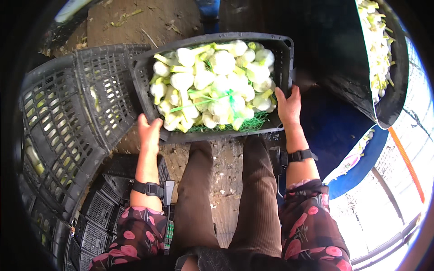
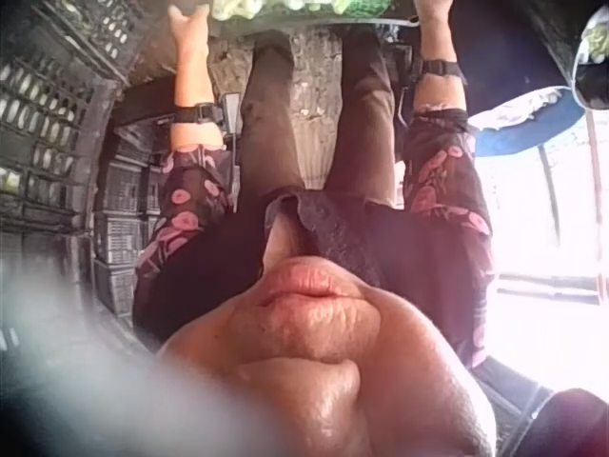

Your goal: Sorting garlic bulbs from a bucket into mesh bags and crates using a colander and scale.

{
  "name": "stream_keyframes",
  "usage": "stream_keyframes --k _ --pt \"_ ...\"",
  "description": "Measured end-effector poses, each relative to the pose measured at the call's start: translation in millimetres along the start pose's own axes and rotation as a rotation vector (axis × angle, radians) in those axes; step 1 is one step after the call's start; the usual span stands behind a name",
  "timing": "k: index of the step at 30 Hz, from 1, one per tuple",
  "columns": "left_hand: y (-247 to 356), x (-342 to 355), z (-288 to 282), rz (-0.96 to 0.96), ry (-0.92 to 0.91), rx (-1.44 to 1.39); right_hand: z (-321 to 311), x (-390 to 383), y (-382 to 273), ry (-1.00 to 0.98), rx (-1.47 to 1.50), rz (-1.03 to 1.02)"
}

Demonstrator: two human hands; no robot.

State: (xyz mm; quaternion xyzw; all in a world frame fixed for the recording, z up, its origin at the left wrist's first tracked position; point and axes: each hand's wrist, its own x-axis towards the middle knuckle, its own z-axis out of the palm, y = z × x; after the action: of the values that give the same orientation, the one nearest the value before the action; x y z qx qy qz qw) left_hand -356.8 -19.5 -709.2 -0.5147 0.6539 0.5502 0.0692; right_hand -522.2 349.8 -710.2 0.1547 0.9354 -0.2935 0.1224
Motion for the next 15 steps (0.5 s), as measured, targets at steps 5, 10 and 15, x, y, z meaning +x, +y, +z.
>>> stream_keyframes --k 5,10,15 --pt "-28.6 30.5 0.0 0.231 -0.016 -0.113 19.1 17.4 34.2 -0.116 0.439 0.139" --pt "-13.1 36.1 -0.6 -0.070 -0.073 -0.107 -1.5 26.7 29.8 -0.383 0.268 0.163" --pt "10.8 2.8 -15.3 -0.040 -0.137 -0.169 -28.6 -0.1 19.9 -0.400 0.408 0.099"
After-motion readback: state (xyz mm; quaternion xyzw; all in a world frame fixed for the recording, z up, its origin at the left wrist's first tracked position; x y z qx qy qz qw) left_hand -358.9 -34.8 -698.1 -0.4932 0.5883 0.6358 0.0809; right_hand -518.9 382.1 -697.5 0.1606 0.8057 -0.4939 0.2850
